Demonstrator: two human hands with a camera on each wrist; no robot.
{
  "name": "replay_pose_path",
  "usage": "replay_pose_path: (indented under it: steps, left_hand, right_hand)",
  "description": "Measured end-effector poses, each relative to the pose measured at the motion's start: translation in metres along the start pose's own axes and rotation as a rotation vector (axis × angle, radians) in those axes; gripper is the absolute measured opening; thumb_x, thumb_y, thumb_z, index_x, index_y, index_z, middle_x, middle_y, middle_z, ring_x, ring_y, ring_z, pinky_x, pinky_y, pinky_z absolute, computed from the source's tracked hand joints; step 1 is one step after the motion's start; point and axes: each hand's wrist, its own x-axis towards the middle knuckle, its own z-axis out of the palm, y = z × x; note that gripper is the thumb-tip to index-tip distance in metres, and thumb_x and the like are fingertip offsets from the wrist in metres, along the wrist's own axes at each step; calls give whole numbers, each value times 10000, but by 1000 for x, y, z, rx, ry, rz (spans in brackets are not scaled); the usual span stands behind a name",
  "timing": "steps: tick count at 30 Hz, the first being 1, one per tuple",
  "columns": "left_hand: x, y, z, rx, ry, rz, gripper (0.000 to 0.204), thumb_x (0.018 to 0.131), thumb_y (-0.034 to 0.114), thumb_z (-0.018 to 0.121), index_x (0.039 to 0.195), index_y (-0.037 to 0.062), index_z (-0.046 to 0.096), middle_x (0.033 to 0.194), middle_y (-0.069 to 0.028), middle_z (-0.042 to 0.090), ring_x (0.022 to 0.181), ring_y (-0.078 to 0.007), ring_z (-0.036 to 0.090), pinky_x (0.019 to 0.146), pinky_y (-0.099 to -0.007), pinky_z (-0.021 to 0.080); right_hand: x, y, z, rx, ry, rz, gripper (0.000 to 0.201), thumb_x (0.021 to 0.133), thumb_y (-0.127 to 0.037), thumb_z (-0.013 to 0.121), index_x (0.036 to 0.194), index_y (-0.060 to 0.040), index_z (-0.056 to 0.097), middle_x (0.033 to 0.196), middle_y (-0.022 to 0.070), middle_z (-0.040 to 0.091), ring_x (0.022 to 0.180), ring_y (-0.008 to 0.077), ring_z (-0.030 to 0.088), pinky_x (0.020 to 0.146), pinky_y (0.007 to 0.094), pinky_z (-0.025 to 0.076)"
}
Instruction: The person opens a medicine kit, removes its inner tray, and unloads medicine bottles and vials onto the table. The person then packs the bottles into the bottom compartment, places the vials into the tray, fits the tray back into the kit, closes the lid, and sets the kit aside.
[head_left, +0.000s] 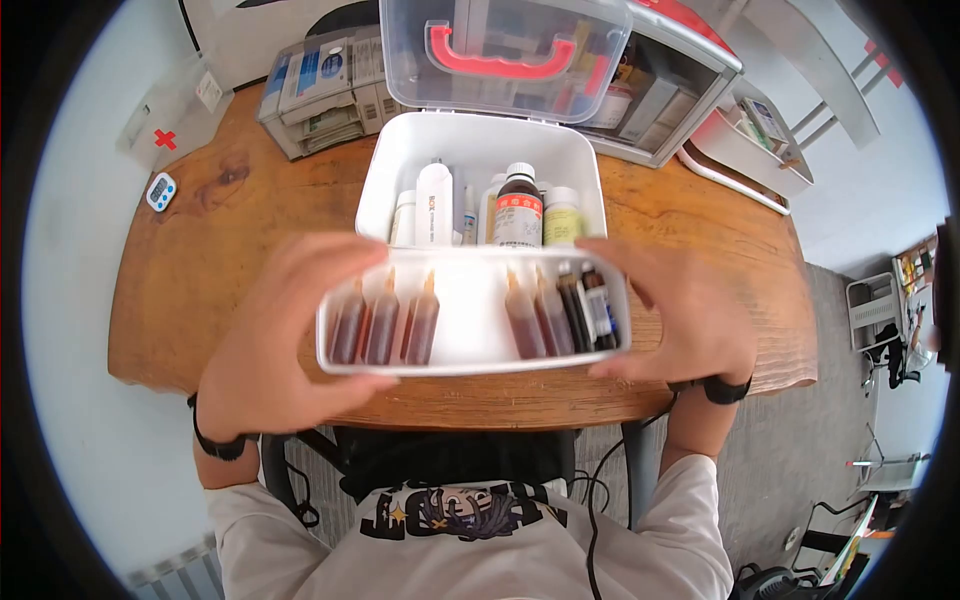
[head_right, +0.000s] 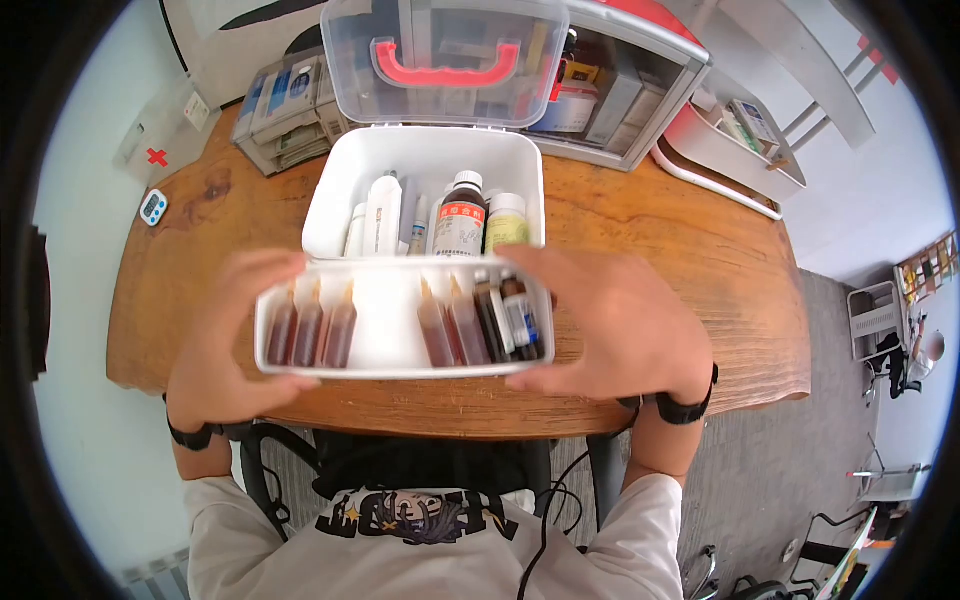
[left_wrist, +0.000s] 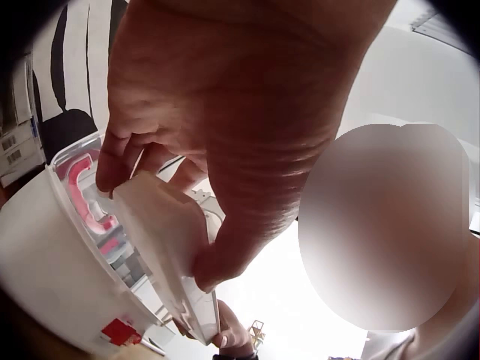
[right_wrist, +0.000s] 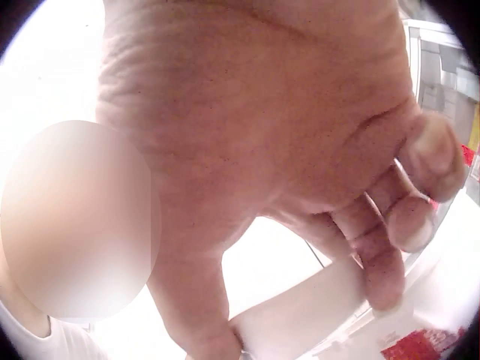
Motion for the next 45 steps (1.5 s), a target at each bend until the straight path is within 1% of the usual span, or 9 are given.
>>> replay_pose_path:
  steps: [3, 4, 13, 18, 20, 24, 27, 35, 45]
  left_hand:
    - [26, -22, -4, -15, 143, 18, 760, 602, 130, 800, 1308, 30, 535, 1290, -137, 552, 1243, -275, 517, 1076, -386, 376]
    - [38, -28, -1, -40, 187, 14, 676, 666, 106, 812, 1282, 34, 543, 1273, -143, 567, 1224, -291, 532, 1050, -379, 409]
    - [104, -91, 13, -278, 148, -188, 660, 747, 152, 800, 1335, 36, 523, 1292, -112, 581, 1226, -251, 535, 1046, -355, 413]
    - [106, -107, 21, -200, 146, -146, 687, 744, 130, 815, 1363, 63, 523, 1349, -97, 541, 1281, -222, 484, 1083, -354, 377]
    - [107, -108, 22, -221, 139, -140, 692, 750, 142, 816, 1370, 62, 519, 1376, -100, 519, 1303, -226, 466, 1093, -353, 367]
    - [105, -111, 24, -249, 139, -147, 702, 781, 173, 803, 1394, 28, 492, 1413, -112, 471, 1328, -224, 443, 1113, -345, 342]
    - [102, -116, 26, -342, 125, -164, 691, 823, 193, 779, 1410, 4, 467, 1407, -120, 465, 1324, -223, 440, 1111, -340, 341]
    - [102, -131, 39, -498, 192, -193, 702, 883, 327, 740, 1412, -34, 452, 1353, -154, 477, 1263, -233, 484, 1047, -331, 412]
    - [101, -127, 43, -722, 146, -279, 702, 912, 261, 718, 1457, 2, 358, 1428, -149, 429, 1343, -237, 410, 1112, -355, 346]
  right_hand:
    - [18, 6, -12, 105, 90, 160, 773, 651, -281, 844, 1306, -4, 540, 1062, 186, 670, 843, 337, 645, 737, 367, 520]
    - [26, 12, -13, 100, 95, 158, 773, 651, -281, 844, 1306, -4, 540, 1062, 186, 670, 843, 337, 645, 737, 367, 520]
    - [73, 89, 11, 151, 262, 268, 771, 709, -365, 816, 1325, 15, 549, 1085, 155, 639, 947, 258, 581, 857, 357, 486]
    - [76, 95, 15, 150, 263, 273, 779, 701, -349, 826, 1333, 12, 547, 1043, 140, 621, 941, 240, 576, 857, 346, 483]
    - [75, 93, 15, 168, 266, 272, 747, 728, -230, 838, 1349, 33, 516, 1005, 45, 551, 867, 141, 475, 810, 273, 438]
    - [73, 95, 15, 161, 236, 258, 731, 747, -244, 831, 1357, 15, 522, 991, 37, 534, 854, 132, 462, 769, 264, 424]
    - [73, 91, 11, 161, 245, 310, 770, 717, -363, 836, 1339, -1, 561, 987, 104, 578, 884, 208, 532, 817, 325, 469]
    - [74, 103, 19, 316, 270, 335, 678, 772, -338, 841, 1304, -5, 587, 754, -21, 497, 713, 96, 459, 645, 264, 411]
    - [74, 118, 27, 474, 321, 237, 641, 813, -330, 815, 1288, 12, 555, 877, -3, 568, 778, 80, 505, 705, 240, 449]
